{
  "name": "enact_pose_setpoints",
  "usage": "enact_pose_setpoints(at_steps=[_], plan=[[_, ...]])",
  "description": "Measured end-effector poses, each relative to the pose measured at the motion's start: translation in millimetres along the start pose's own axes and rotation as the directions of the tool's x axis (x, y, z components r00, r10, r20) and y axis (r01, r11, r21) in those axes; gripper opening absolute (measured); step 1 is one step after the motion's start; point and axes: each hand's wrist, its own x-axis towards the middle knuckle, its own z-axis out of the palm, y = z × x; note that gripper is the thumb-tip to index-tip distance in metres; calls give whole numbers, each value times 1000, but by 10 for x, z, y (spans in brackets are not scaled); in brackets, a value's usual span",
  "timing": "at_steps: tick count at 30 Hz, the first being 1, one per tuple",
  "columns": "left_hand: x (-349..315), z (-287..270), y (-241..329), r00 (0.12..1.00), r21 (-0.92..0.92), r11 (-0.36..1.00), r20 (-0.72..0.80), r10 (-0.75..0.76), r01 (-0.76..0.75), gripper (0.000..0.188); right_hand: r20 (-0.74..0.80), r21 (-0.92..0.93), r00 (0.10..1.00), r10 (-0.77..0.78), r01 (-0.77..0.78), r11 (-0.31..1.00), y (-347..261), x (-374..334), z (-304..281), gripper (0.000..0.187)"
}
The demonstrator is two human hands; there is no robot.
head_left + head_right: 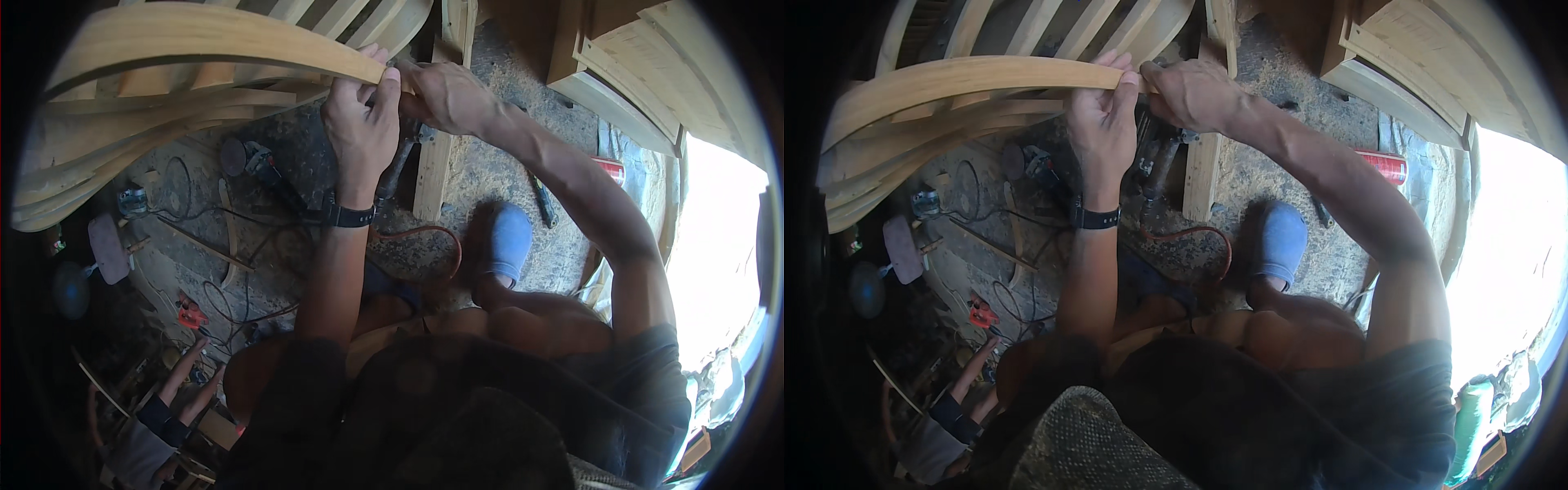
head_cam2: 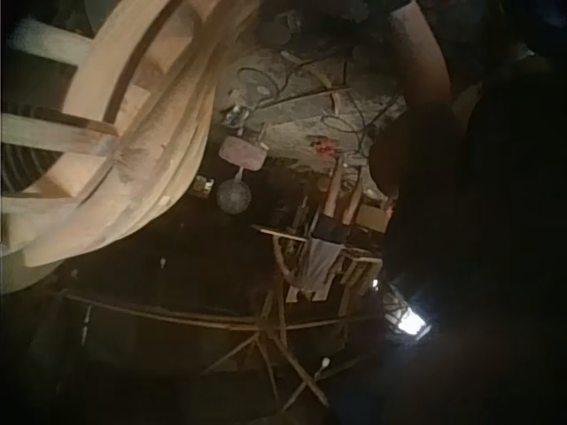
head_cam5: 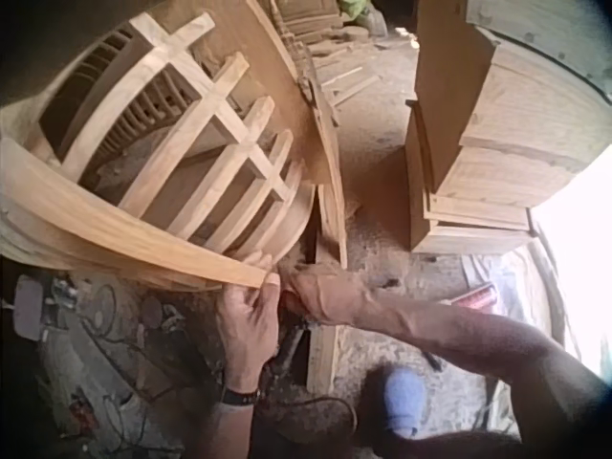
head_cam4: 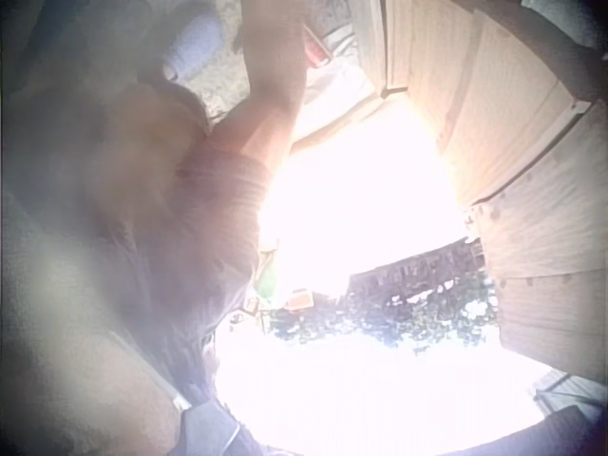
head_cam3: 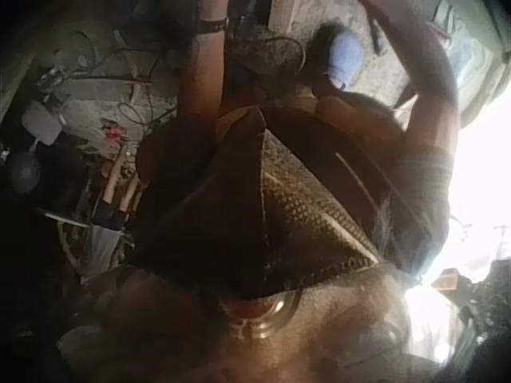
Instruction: The person applies adhesive to small wood blocks and attaches them to a curved wooden lattice frame. They use a hammer and a pneumatic nail gun to secure components, and later use a power sander to smooth the wooden slats of the frame.
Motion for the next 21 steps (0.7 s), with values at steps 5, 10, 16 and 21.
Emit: enact_pose_setpoints(at_steps=[5, 10, 16, 21], plan=[[-157, -281, 131, 996, 41, 999, -90, 29, -26, 34, -97, 211, 994, 55, -34, 977, 125, 151, 25, 43], [-61, -496, 301, 984, 25, 992, -124, 125, -123, 37, -82, -411, 994, 65, -94, 907, 616, 539, 427, 92], [27, -624, 459, 977, 123, 980, -125, 173, -158, 39, -51, -635, 998, -39, -2, 773, 720, 695, 409, 64], [-6, -793, 329, 973, 262, 946, -79, 217, -189, 37, -179, -439, 975, 130, -198, 876, 716, 874, 569, 76]])
